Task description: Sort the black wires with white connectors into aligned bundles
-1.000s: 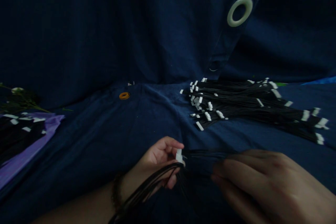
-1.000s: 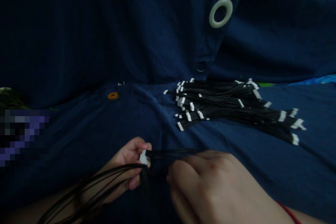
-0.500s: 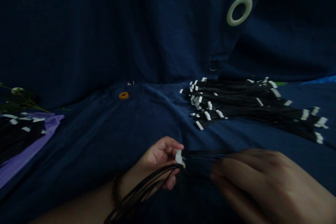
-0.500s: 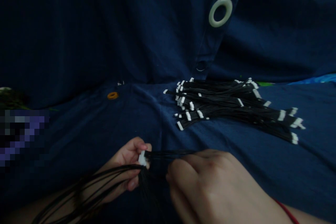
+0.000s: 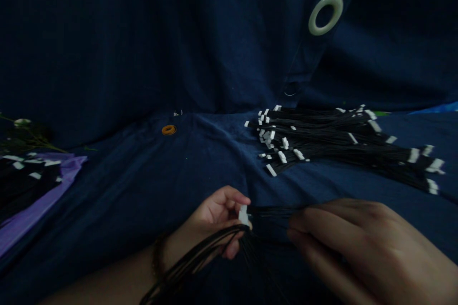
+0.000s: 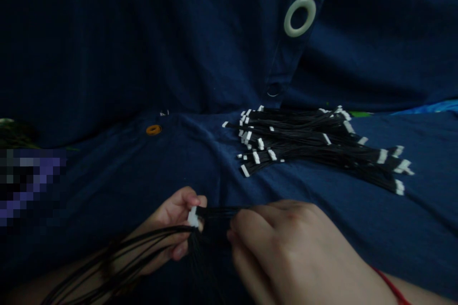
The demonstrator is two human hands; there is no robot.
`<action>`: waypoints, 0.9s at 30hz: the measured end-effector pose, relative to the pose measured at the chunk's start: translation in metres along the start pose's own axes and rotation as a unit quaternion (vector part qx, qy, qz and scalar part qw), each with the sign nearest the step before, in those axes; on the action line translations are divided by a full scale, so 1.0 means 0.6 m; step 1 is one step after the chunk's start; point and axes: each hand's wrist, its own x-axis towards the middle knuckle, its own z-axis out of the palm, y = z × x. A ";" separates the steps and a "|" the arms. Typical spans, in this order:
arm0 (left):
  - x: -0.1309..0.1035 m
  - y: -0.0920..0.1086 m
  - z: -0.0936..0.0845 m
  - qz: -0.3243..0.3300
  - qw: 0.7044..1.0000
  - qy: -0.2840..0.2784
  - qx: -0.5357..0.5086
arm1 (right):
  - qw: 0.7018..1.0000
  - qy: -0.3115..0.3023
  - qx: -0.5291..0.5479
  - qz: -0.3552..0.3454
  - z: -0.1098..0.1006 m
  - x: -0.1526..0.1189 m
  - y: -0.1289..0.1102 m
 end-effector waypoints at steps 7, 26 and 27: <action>0.005 -0.008 -0.008 0.013 0.999 -0.015 0.026 | 1.000 0.001 -0.010 0.004 0.001 -0.003 -0.002; 0.012 0.000 0.009 -0.101 0.987 0.079 0.094 | 0.999 -0.035 -0.012 0.000 0.034 0.004 -0.001; 0.012 0.001 0.007 -0.108 0.986 0.085 0.096 | 0.998 -0.052 -0.003 0.022 0.031 0.005 0.003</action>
